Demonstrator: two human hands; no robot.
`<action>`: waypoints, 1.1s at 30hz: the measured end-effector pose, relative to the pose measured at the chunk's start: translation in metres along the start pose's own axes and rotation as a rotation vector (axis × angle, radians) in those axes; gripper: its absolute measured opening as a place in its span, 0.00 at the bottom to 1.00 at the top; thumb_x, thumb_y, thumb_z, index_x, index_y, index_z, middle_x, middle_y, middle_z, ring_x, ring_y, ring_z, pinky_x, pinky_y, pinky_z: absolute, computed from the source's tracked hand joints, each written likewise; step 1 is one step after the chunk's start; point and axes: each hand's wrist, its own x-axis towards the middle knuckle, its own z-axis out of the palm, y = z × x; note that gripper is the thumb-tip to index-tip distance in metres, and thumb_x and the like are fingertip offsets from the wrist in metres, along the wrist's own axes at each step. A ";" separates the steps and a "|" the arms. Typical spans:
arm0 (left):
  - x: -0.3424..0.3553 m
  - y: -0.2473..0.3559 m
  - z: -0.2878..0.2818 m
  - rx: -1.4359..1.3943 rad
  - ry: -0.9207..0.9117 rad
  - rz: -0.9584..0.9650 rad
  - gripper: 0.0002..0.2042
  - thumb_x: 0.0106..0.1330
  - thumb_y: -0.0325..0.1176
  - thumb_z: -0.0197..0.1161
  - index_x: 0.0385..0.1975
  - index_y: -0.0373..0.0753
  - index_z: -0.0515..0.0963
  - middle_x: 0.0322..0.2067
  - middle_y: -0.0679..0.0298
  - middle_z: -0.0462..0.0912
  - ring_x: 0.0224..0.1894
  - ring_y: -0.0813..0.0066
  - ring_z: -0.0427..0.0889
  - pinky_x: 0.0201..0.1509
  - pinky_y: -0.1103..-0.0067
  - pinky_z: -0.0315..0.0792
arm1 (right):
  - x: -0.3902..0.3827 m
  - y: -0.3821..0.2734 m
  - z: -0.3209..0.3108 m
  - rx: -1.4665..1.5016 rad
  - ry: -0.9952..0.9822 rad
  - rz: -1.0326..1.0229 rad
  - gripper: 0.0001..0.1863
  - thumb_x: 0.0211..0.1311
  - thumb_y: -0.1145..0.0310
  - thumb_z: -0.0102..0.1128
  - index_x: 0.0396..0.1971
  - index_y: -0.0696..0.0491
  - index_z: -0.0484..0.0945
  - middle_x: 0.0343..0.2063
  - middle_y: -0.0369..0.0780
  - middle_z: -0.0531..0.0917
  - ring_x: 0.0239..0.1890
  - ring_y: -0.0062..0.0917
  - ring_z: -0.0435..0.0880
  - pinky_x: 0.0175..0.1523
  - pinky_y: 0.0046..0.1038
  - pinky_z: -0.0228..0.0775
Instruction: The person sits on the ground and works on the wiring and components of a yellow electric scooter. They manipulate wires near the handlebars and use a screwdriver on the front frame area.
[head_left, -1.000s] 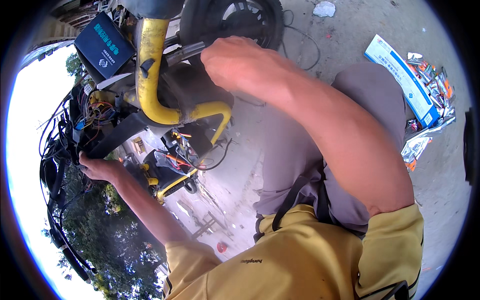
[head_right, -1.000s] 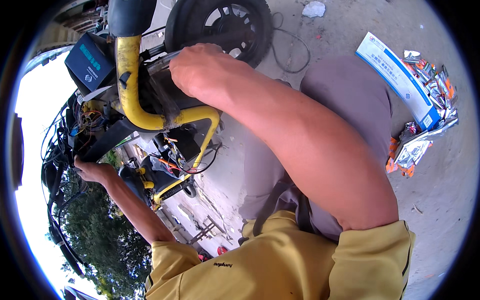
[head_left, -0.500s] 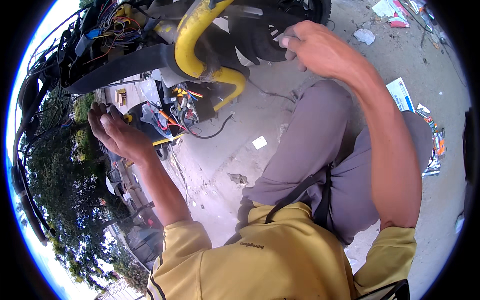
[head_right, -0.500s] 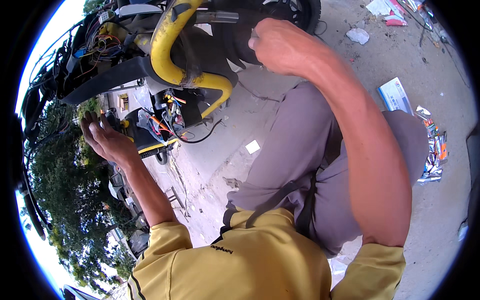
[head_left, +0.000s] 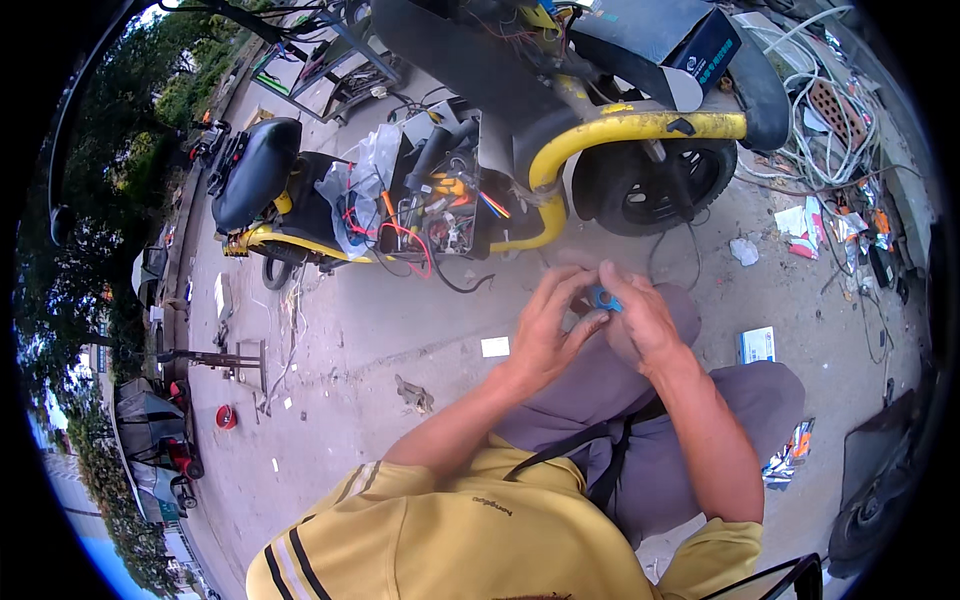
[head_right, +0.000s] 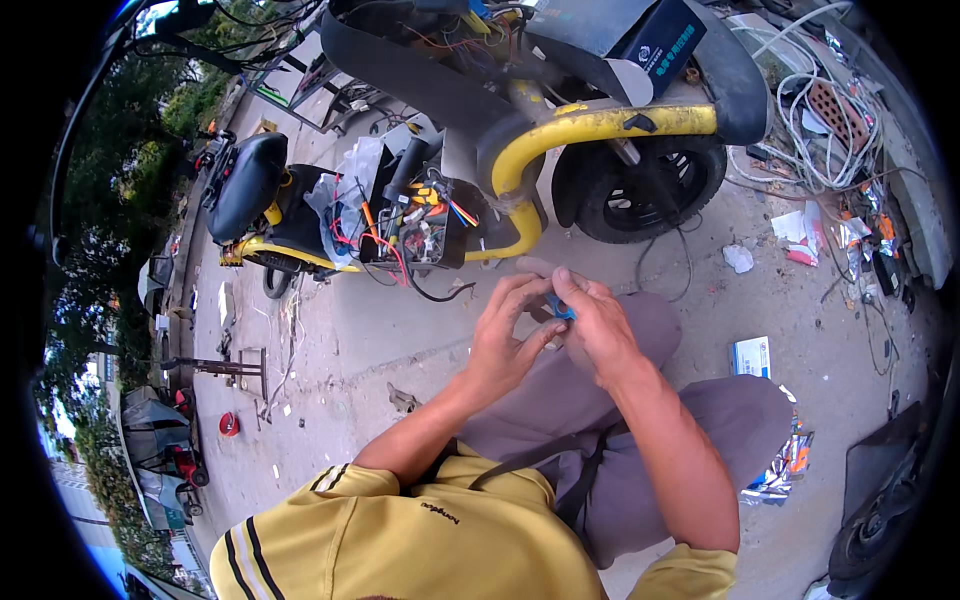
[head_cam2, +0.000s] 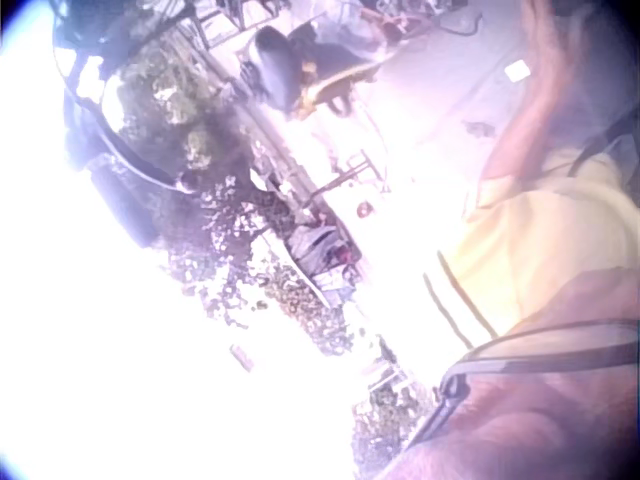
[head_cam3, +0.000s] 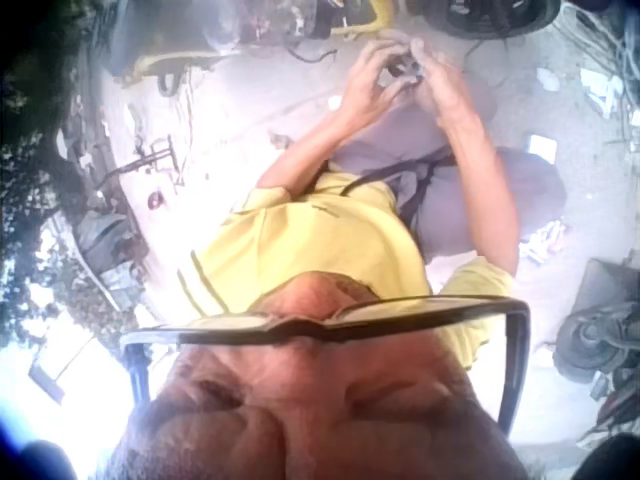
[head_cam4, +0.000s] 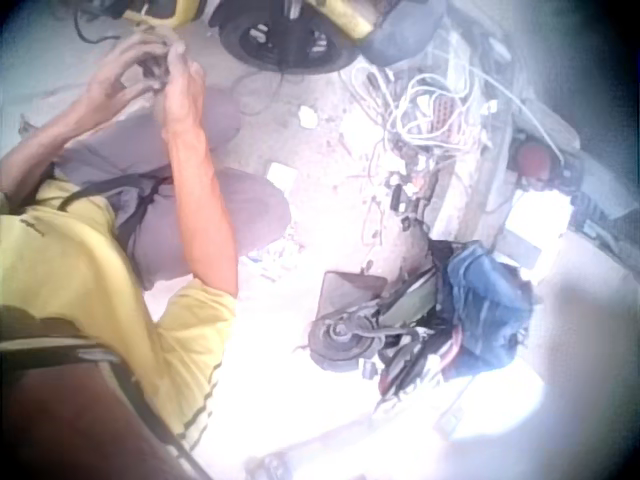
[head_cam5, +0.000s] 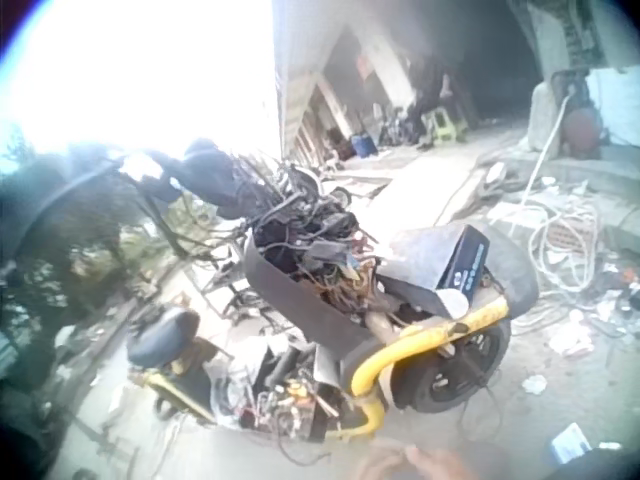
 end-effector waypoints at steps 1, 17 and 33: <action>0.000 0.002 -0.005 0.000 0.006 0.003 0.28 0.55 0.20 0.76 0.58 0.34 0.75 0.53 0.53 0.76 0.42 0.64 0.83 0.45 0.73 0.79 | 0.000 0.002 0.003 0.045 -0.032 -0.013 0.28 0.77 0.49 0.55 0.59 0.60 0.77 0.51 0.40 0.82 0.50 0.24 0.81 0.50 0.24 0.72; -0.047 -0.114 -0.038 -0.800 0.188 -0.861 0.11 0.73 0.27 0.65 0.48 0.27 0.78 0.38 0.58 0.84 0.37 0.73 0.85 0.43 0.75 0.82 | -0.030 -0.024 -0.020 -0.325 0.449 -0.239 0.37 0.75 0.46 0.56 0.69 0.63 0.66 0.56 0.47 0.81 0.55 0.32 0.82 0.59 0.36 0.74; 0.069 -0.224 0.033 -1.795 0.987 -0.984 0.04 0.74 0.21 0.58 0.44 0.28 0.76 0.42 0.56 0.82 0.45 0.66 0.84 0.54 0.78 0.85 | -0.052 -0.019 -0.036 -0.321 0.497 -0.187 0.33 0.75 0.48 0.56 0.65 0.61 0.70 0.49 0.45 0.81 0.49 0.31 0.82 0.55 0.33 0.76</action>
